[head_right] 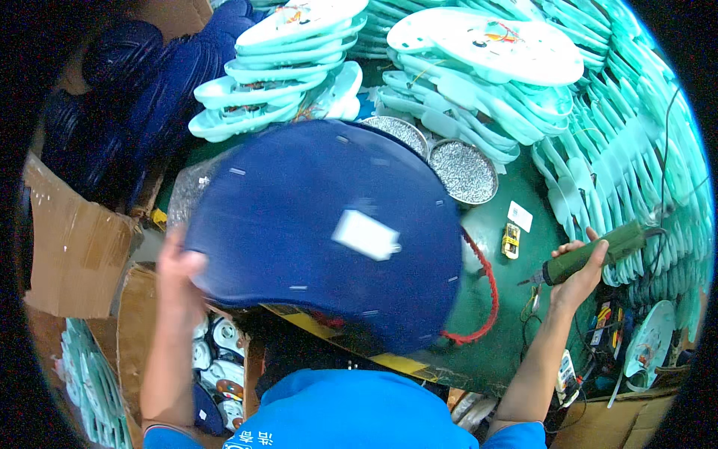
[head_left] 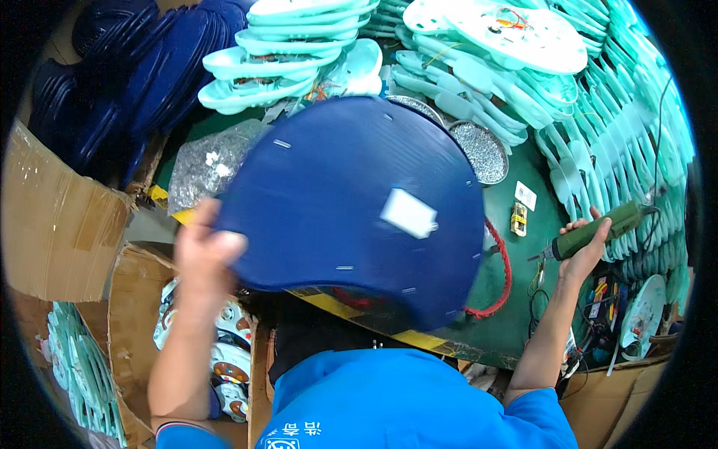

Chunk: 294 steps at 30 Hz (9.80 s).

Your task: The person assembles plastic toy components by inserting wires into a blue shell, placing a battery pack, and securing a white label with a green electric screwdriver. They repeat this process on multiple units, stacking completed shells aside.

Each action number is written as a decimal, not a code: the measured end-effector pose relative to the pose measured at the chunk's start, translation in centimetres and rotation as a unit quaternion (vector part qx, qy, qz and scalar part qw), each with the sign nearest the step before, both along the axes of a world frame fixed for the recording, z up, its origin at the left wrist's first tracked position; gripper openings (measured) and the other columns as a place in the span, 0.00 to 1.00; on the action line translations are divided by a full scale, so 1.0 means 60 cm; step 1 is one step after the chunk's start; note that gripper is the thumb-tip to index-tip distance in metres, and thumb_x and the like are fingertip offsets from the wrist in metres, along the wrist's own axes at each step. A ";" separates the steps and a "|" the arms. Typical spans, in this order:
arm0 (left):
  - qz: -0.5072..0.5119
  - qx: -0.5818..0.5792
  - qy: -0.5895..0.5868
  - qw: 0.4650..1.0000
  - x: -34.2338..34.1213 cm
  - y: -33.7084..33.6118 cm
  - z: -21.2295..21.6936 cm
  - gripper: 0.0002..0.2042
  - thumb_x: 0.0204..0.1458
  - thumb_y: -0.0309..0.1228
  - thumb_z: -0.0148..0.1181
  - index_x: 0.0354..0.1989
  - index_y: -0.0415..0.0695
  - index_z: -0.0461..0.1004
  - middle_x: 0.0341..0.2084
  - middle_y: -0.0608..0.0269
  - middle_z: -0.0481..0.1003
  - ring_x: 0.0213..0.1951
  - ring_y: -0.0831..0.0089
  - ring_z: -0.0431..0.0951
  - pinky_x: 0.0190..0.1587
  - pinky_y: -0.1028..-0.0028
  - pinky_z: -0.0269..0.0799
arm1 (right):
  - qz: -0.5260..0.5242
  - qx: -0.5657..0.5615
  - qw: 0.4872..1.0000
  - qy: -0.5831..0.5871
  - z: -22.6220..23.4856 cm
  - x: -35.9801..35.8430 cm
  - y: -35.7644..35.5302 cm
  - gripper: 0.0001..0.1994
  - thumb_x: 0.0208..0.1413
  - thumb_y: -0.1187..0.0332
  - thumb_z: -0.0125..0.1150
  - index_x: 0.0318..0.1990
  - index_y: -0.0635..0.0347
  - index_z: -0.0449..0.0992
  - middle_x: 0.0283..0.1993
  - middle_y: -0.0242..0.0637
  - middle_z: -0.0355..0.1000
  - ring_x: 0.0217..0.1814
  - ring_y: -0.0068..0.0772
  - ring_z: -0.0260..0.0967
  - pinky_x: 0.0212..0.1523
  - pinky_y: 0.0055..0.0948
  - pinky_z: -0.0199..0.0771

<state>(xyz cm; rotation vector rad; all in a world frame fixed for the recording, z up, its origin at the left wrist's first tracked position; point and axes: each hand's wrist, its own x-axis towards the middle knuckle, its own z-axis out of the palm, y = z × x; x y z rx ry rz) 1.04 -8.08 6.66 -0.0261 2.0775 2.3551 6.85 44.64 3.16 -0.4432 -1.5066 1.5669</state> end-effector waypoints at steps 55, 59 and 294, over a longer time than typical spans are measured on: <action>0.248 -0.612 -0.158 0.734 -0.617 -0.377 0.103 0.59 0.41 0.71 0.64 0.73 0.38 0.52 0.70 0.41 0.58 0.72 0.48 0.56 0.72 0.51 0.52 | 0.287 0.251 0.898 -0.220 0.054 -0.167 0.018 0.33 0.58 0.58 0.63 0.65 0.72 0.65 0.61 0.50 0.70 0.58 0.37 0.71 0.61 0.33 0.68; 0.246 -0.620 -0.100 0.739 -0.595 -0.353 0.145 0.54 0.43 0.64 0.65 0.72 0.39 0.54 0.69 0.42 0.60 0.71 0.47 0.57 0.71 0.52 0.53 | 0.346 0.116 0.889 -0.277 0.022 -0.086 -0.032 0.28 0.60 0.59 0.64 0.61 0.72 0.69 0.55 0.42 0.75 0.54 0.30 0.72 0.58 0.27 0.68; -0.177 -0.333 0.221 0.899 -0.107 0.248 0.023 0.50 0.42 0.43 0.74 0.74 0.48 0.52 0.65 0.47 0.55 0.66 0.51 0.61 0.68 0.53 0.60 | 0.604 -0.287 0.733 -0.125 0.038 -0.013 -0.268 0.65 0.36 0.21 0.64 0.74 0.62 0.54 0.66 0.47 0.66 0.62 0.37 0.71 0.62 0.36 0.72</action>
